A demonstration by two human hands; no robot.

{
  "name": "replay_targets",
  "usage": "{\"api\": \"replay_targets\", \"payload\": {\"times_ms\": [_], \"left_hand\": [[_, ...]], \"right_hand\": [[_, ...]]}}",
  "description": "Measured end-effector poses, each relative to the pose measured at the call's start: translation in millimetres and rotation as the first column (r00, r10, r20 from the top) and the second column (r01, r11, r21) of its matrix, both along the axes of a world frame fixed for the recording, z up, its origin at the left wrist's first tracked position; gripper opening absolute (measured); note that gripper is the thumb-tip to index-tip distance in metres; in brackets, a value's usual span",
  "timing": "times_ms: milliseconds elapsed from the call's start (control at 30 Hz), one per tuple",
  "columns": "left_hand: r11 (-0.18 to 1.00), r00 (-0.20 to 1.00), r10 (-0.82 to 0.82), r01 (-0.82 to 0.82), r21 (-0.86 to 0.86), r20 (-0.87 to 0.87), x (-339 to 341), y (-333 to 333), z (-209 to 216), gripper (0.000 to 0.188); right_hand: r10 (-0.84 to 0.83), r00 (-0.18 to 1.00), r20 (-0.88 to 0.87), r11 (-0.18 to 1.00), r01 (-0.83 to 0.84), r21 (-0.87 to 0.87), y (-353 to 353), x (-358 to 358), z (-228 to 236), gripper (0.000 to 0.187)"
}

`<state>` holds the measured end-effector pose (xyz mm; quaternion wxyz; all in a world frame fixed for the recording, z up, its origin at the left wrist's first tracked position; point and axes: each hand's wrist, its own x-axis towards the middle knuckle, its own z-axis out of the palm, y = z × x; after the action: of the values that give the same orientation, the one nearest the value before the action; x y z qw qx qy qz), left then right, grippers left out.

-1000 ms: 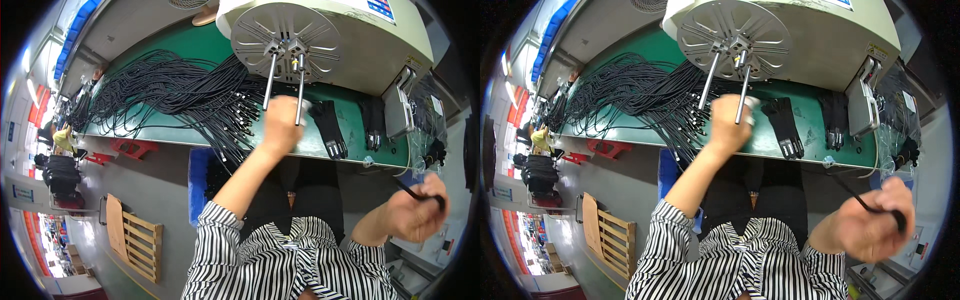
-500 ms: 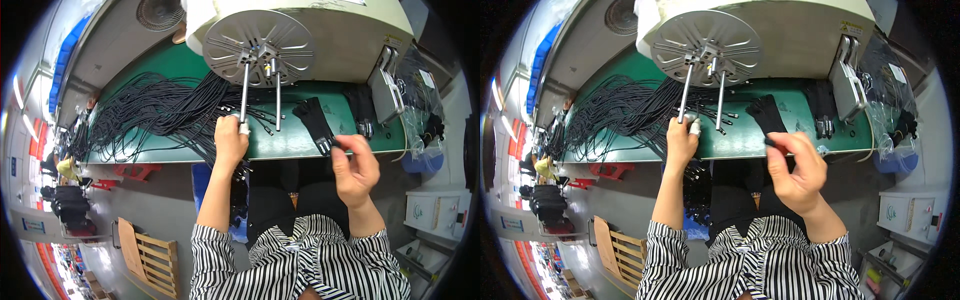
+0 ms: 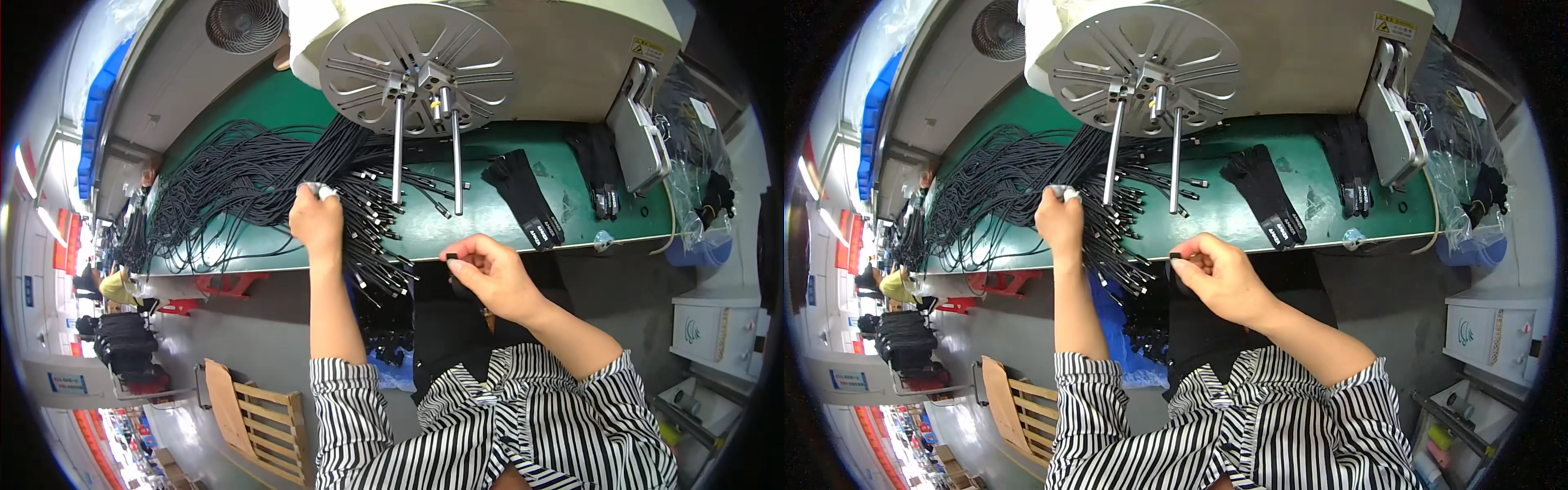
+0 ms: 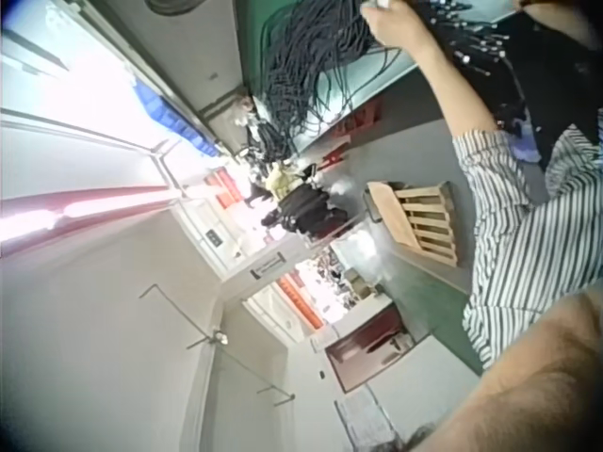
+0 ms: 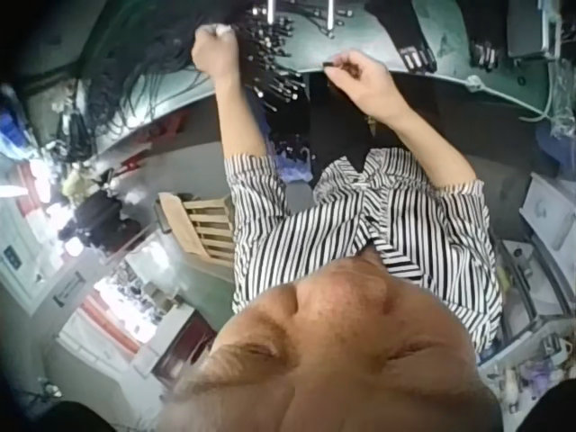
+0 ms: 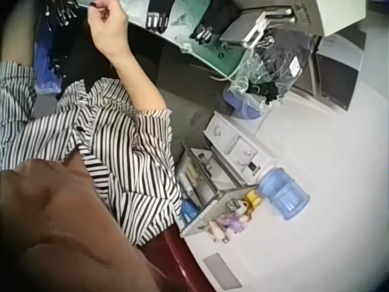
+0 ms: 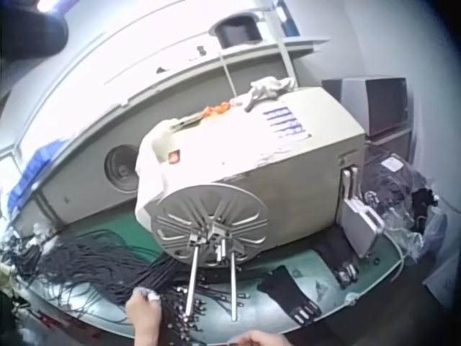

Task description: Bundling and organizing electrical cables using a winding machine.

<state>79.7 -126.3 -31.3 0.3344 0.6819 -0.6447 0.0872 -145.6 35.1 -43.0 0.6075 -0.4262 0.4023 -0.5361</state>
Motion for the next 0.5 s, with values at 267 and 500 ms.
{"api": "replay_targets", "payload": {"times_ms": [267, 500], "left_hand": [[0.804, 0.664, -0.455, 0.593, 0.047, -0.594, 40.7, 84.4, 15.2, 0.007], [0.473, 0.502, -0.69, 0.858, 0.199, -0.521, 57.6, 112.0, 24.4, 0.011]], "right_hand": [[0.113, 0.99, 0.079, 0.976, -0.126, 0.176, -3.2, -14.3, 1.5, 0.009], [0.15, 0.928, 0.34, 0.97, -0.205, 0.132, -33.0, 40.6, -11.9, 0.019]]}}
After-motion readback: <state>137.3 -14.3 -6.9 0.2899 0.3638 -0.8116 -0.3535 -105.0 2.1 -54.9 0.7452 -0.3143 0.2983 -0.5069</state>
